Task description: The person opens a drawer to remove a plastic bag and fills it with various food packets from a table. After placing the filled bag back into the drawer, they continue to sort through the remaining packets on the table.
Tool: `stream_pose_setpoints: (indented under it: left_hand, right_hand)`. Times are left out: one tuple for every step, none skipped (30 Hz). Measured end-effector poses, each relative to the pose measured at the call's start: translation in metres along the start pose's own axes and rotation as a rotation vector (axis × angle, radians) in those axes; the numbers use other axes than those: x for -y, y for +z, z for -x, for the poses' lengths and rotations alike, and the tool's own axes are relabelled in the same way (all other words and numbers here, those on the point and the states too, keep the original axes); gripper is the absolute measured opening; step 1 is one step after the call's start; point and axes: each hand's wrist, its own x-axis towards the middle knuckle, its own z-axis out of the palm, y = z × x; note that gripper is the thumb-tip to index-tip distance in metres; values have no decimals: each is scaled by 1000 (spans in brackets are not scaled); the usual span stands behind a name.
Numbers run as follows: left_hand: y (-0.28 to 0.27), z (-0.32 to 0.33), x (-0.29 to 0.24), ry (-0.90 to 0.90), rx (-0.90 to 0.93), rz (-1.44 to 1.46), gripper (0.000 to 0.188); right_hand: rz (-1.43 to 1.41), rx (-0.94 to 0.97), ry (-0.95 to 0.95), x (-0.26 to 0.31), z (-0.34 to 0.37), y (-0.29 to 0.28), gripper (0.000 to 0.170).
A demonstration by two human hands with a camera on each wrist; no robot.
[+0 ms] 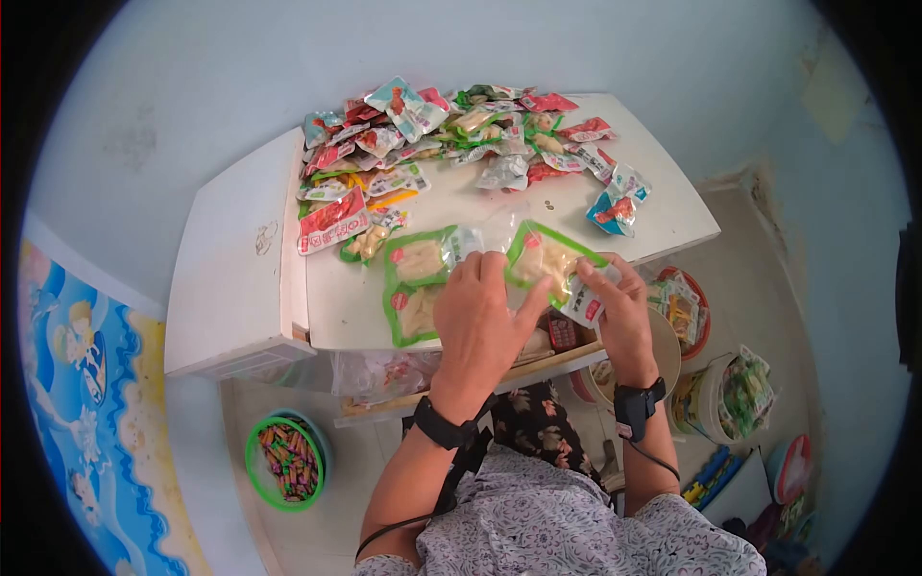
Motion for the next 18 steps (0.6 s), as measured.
stream_pose_setpoints:
  left_hand:
    - [6,0,3,-11,20,3,25]
    - [10,0,5,-22,42,7,21]
    - [12,2,5,-11,42,24,17]
    - [10,1,1,1,42,42,14]
    - [7,1,-2,12,42,60,11]
    - [6,0,-6,12,29,70,9]
    - [4,-1,-12,10,14,80,7]
    - [4,-1,-16,6,-5,87,5]
    - [3,-2,-19,13,-4,101,5]
    - [3,-3,-22,21,-3,115,5]
    - [4,-3,-24,30,-3,128,5]
    - [5,-3,-25,30,-17,127,5]
    - [5,-3,-26,32,-33,126,6]
    - [6,-4,-26,34,-48,125,6]
    - [5,-4,-26,39,-53,129,7]
    - [5,-5,-25,45,-58,134,7]
    - [5,-5,-24,51,-62,140,8]
    - [7,-5,-24,69,-70,137,7]
  right_hand:
    - [13,10,13,1,-1,0,18]
    - [26,18,27,4,0,1,18]
    - [40,26,42,6,1,1,18]
    - [46,43,58,7,0,0,19]
    - [52,60,75,9,-3,-1,19]
    - [59,79,93,10,-5,-1,20]
    - [80,117,111,12,-7,1,20]
    - [102,159,129,15,-9,6,21]
    - [124,203,148,17,-12,11,21]
    - [137,238,172,19,-16,16,21]
    - [149,273,195,20,-19,22,21]
    - [162,309,216,22,-23,27,21]
    - [218,348,216,21,-29,28,21]
    - [275,387,216,20,-35,26,21]
    - [331,426,215,17,-40,25,21]
    - [318,443,225,12,-46,23,23]
    - [305,459,236,6,-52,23,24]
    - [293,474,248,1,-56,22,26]
